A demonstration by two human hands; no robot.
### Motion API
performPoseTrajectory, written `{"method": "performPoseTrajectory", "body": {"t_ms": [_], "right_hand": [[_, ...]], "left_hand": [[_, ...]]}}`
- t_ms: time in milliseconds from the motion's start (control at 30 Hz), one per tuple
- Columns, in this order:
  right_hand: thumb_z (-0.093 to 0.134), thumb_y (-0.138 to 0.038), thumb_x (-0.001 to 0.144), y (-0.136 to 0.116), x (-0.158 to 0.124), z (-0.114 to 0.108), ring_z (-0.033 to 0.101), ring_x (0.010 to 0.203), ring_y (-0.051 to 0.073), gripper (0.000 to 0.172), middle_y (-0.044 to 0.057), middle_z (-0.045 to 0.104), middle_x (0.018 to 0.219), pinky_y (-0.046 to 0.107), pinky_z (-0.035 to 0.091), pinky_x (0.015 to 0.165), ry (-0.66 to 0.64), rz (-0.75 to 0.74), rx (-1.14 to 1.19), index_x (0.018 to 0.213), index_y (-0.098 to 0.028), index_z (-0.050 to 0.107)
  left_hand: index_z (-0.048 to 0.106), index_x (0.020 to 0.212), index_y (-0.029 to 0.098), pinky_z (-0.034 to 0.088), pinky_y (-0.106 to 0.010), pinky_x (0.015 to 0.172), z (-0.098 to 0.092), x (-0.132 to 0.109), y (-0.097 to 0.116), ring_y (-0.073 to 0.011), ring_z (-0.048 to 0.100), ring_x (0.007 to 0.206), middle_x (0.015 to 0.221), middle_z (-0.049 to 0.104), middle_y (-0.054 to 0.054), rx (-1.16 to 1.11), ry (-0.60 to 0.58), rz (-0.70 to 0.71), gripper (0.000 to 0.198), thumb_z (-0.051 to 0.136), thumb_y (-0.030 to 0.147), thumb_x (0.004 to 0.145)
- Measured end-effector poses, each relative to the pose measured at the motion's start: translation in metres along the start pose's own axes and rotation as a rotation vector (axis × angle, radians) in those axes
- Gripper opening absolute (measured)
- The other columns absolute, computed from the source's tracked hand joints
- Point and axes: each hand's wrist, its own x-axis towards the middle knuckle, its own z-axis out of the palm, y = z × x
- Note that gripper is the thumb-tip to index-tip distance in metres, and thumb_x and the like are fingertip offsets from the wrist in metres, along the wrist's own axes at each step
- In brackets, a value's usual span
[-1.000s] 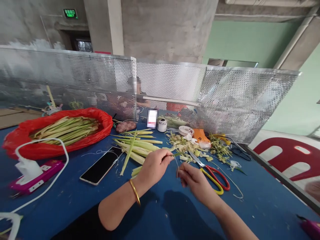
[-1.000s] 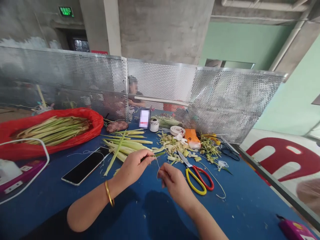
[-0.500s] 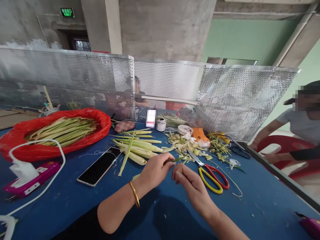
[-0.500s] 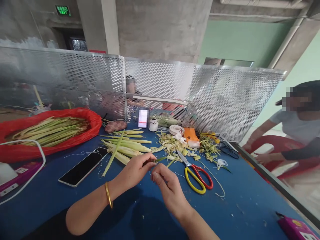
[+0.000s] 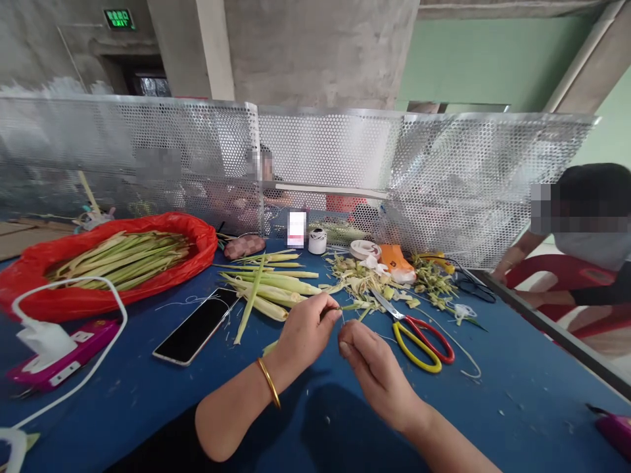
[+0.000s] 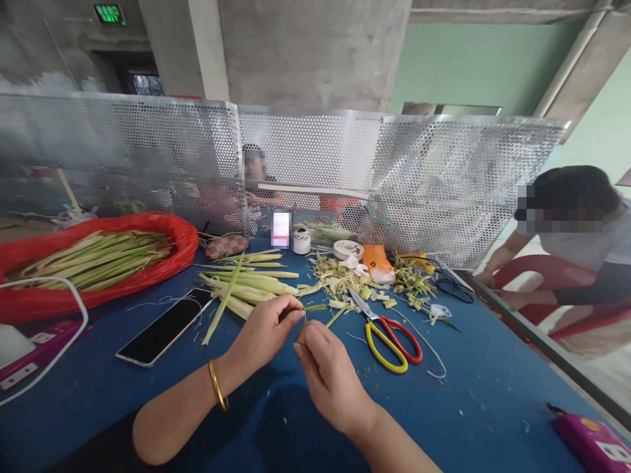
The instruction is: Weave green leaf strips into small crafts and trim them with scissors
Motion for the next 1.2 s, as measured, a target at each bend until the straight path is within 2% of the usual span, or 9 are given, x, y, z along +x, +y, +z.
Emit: {"method": "performPoseTrajectory", "body": {"t_ms": [233,400,500,600,700,800,933,1100,1200], "right_hand": [[0.031,-0.016,0.095,-0.007,-0.001,-0.002,0.038,0.069,0.017,0.021,0.002,0.044,0.075,0.031,0.033,0.062,0.008,-0.075,-0.089,0.075,-0.022,0.034],[0.033,-0.016,0.094,-0.01,-0.003,-0.003,0.038,0.068,0.017,0.021,0.002,0.044,0.075,0.031,0.033,0.062,-0.008,-0.075,-0.059,0.074,-0.022,0.034],[0.035,-0.023,0.096,-0.009,-0.002,-0.004,0.039,0.068,0.016,0.022,0.001,0.044,0.074,0.03,0.035,0.063,0.031,0.026,0.093,0.074,-0.022,0.039],[0.041,-0.031,0.094,-0.006,0.003,-0.01,0.045,0.069,0.016,0.025,0.001,0.048,0.073,0.029,0.038,0.064,0.122,0.165,0.366,0.073,-0.021,0.048],[0.051,-0.035,0.089,-0.002,0.009,-0.02,0.048,0.065,0.015,0.025,0.003,0.054,0.075,0.029,0.04,0.061,0.201,0.316,0.687,0.069,-0.019,0.052],[0.061,-0.036,0.081,0.006,0.013,-0.028,0.042,0.054,0.011,0.024,0.001,0.054,0.07,0.026,0.038,0.054,0.295,0.491,0.852,0.067,-0.018,0.053],[0.065,-0.038,0.076,0.021,0.013,-0.024,0.036,0.046,0.009,0.023,-0.005,0.044,0.051,0.023,0.03,0.048,0.284,0.606,0.785,0.071,-0.017,0.058],[0.051,-0.042,0.088,0.027,0.009,-0.008,0.031,0.041,0.009,0.029,-0.007,0.038,0.044,0.023,0.026,0.046,0.123,0.552,0.637,0.071,-0.018,0.053],[0.043,-0.041,0.093,0.018,0.006,-0.004,0.031,0.044,0.01,0.031,-0.007,0.035,0.049,0.023,0.026,0.044,-0.004,0.465,0.382,0.07,-0.02,0.048]], "left_hand": [[0.055,0.074,0.018,0.037,-0.024,0.06,0.001,0.003,-0.001,-0.0131,0.049,0.063,0.066,0.054,0.003,-0.168,-0.052,-0.067,0.01,0.052,0.025,0.08],[0.054,0.075,0.019,0.035,-0.025,0.062,0.001,0.0,0.0,-0.0147,0.053,0.068,0.071,0.058,0.001,0.073,-0.046,0.071,0.012,0.05,0.024,0.085],[0.055,0.078,0.019,0.035,-0.027,0.064,0.002,-0.002,-0.004,-0.0169,0.054,0.073,0.076,0.06,-0.002,0.308,-0.078,0.258,0.018,0.042,0.024,0.09],[0.057,0.08,0.018,0.036,-0.028,0.064,0.002,-0.002,-0.007,-0.018,0.055,0.073,0.076,0.06,-0.004,0.445,-0.208,0.42,0.019,0.04,0.019,0.09],[0.061,0.08,0.018,0.038,-0.025,0.066,-0.002,0.0,-0.004,-0.0159,0.058,0.073,0.077,0.063,-0.004,0.342,-0.361,0.47,0.019,0.045,0.018,0.089],[0.064,0.077,0.018,0.04,-0.021,0.068,-0.008,0.001,0.004,-0.012,0.059,0.072,0.076,0.066,0.0,0.09,-0.434,0.406,0.012,0.055,0.015,0.084],[0.064,0.074,0.018,0.04,-0.019,0.062,-0.013,-0.001,0.013,-0.0097,0.055,0.064,0.069,0.063,0.002,-0.163,-0.332,0.24,0.005,0.064,0.019,0.079],[0.061,0.076,0.018,0.038,-0.02,0.054,-0.018,0.001,0.011,-0.0091,0.049,0.057,0.065,0.057,0.003,-0.296,-0.09,0.093,0.012,0.06,0.028,0.082],[0.061,0.077,0.017,0.04,-0.021,0.055,-0.018,0.005,0.005,-0.0101,0.05,0.059,0.066,0.058,0.002,-0.266,0.064,0.035,0.012,0.06,0.029,0.081]]}}
